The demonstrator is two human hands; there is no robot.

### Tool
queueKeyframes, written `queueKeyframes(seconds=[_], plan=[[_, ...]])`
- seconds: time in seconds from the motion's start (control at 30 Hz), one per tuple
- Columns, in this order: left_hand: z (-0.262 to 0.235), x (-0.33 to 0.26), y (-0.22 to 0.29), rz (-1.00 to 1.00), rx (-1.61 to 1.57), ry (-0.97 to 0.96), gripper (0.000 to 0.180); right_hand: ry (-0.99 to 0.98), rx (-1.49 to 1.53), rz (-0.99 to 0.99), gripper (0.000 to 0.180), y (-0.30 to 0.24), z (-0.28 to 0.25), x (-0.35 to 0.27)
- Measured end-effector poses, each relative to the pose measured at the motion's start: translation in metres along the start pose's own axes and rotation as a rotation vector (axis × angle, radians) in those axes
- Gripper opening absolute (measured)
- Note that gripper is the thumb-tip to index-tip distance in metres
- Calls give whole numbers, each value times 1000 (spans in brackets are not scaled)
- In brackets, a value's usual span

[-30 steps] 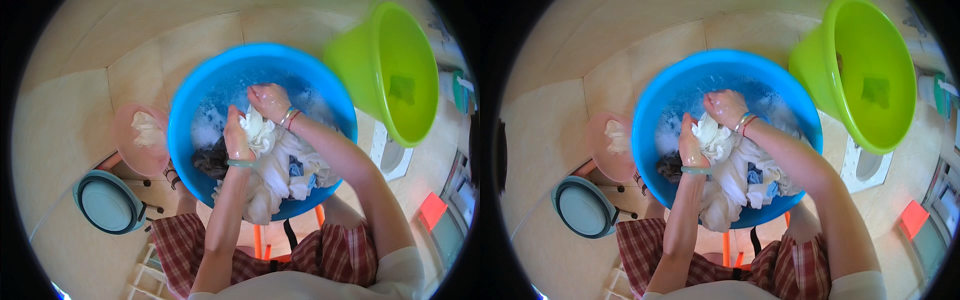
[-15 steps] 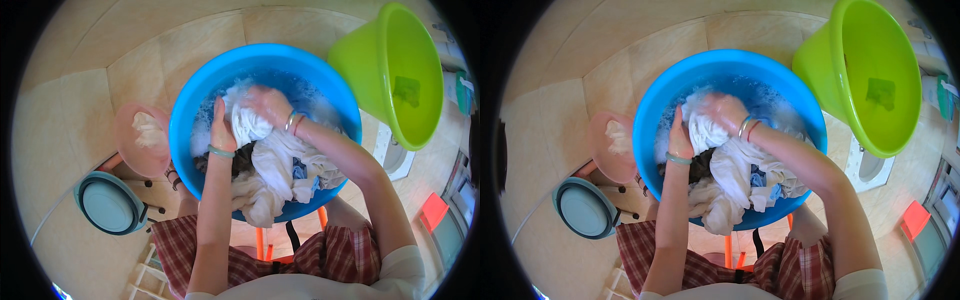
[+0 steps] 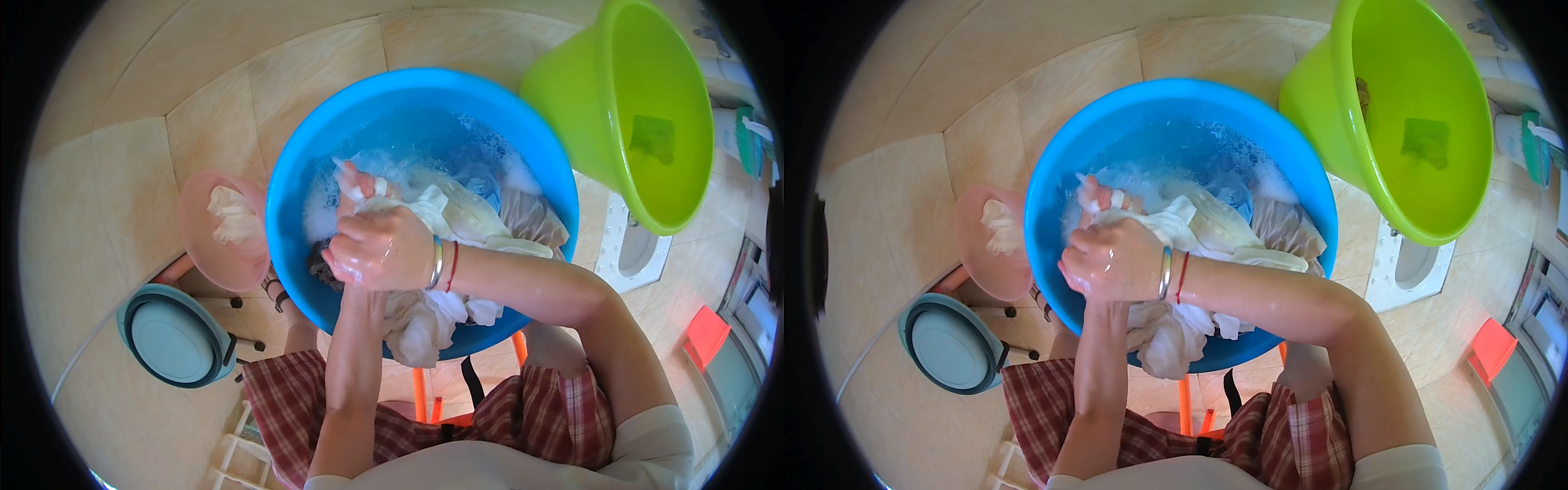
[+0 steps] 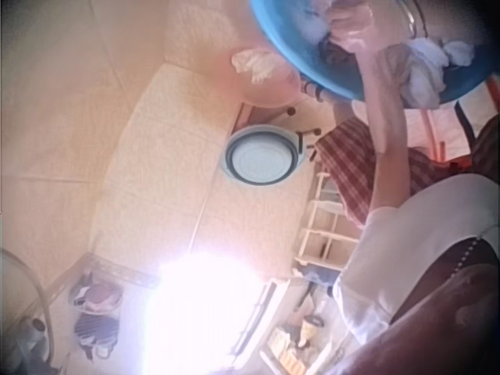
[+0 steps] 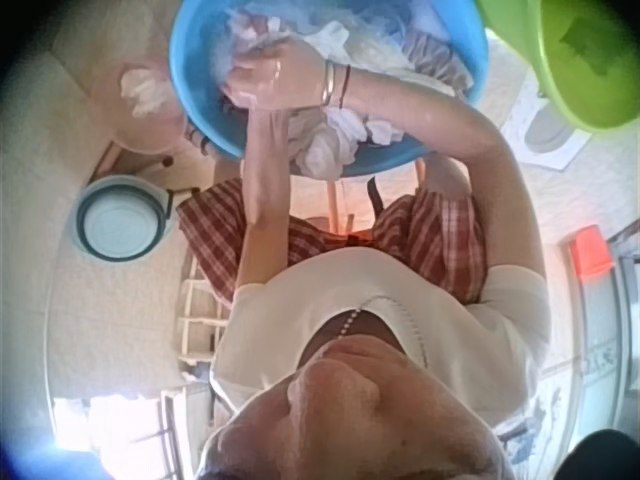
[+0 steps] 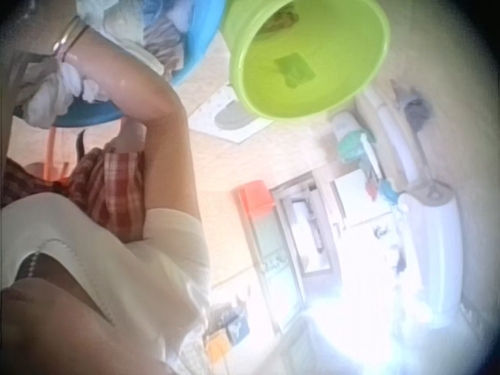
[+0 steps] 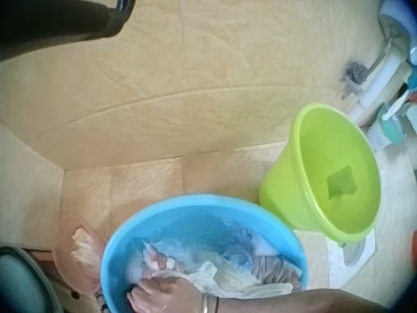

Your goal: The person sits on a small stool and hand-washes a pile of clothes in a blue basin filled with soapy water. They repeatedly submerge, agitate, and wring out various garments, including white and blue items, using both hands to scrub the fabric.

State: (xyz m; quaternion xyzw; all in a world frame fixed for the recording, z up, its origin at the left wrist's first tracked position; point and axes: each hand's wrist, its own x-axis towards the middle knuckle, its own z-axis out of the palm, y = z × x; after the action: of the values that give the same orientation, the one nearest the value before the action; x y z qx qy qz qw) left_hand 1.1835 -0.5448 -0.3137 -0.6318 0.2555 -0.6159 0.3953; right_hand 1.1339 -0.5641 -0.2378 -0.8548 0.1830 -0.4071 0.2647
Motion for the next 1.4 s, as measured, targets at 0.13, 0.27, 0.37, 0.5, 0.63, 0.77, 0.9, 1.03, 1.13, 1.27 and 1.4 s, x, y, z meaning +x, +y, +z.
queueKeyframes(seconds=[0.13, 0.27, 0.37, 0.5, 0.63, 0.77, 0.9, 1.03, 1.13, 1.27, 1.4], plan=[[-21, -8, -7, -811, -1857, -1454, 28, -326, -102, 387, 20, 74, -5, -8], [0, -5, -9, -1628, -2475, -2375, 38, -419, -192, 789, 30, 137, 0, -42], [30, -1, -3, -1629, -2649, -2233, 35, -250, -127, 952, 35, 148, -9, -65], [52, -22, 16, -1281, -2796, -1890, 39, -332, -177, 407, 43, 143, -4, -93], [39, -26, 30, -1287, -2805, -1942, 47, -545, 20, 792, 35, 176, 8, -91], [49, -19, 37, -1440, -2838, -2401, 37, -489, 59, 785, 25, 144, 18, -78], [56, 14, 5, -850, -2828, -2764, 41, -480, -64, 177, 24, 22, -19, -31], [52, 6, -1, -772, -3019, -3064, 49, -248, 71, 47, 27, -18, -17, -14], [39, 13, -11, -1033, -3063, -3068, 54, -201, 4, 73, 27, -15, -10, -5], [32, 3, -17, -1003, -3353, -2605, 42, -30, -35, 32, 22, 6, 0, -6], [17, -26, -5, -1378, -3030, -2174, 38, -74, 53, 128, 16, 48, 5, -16]])
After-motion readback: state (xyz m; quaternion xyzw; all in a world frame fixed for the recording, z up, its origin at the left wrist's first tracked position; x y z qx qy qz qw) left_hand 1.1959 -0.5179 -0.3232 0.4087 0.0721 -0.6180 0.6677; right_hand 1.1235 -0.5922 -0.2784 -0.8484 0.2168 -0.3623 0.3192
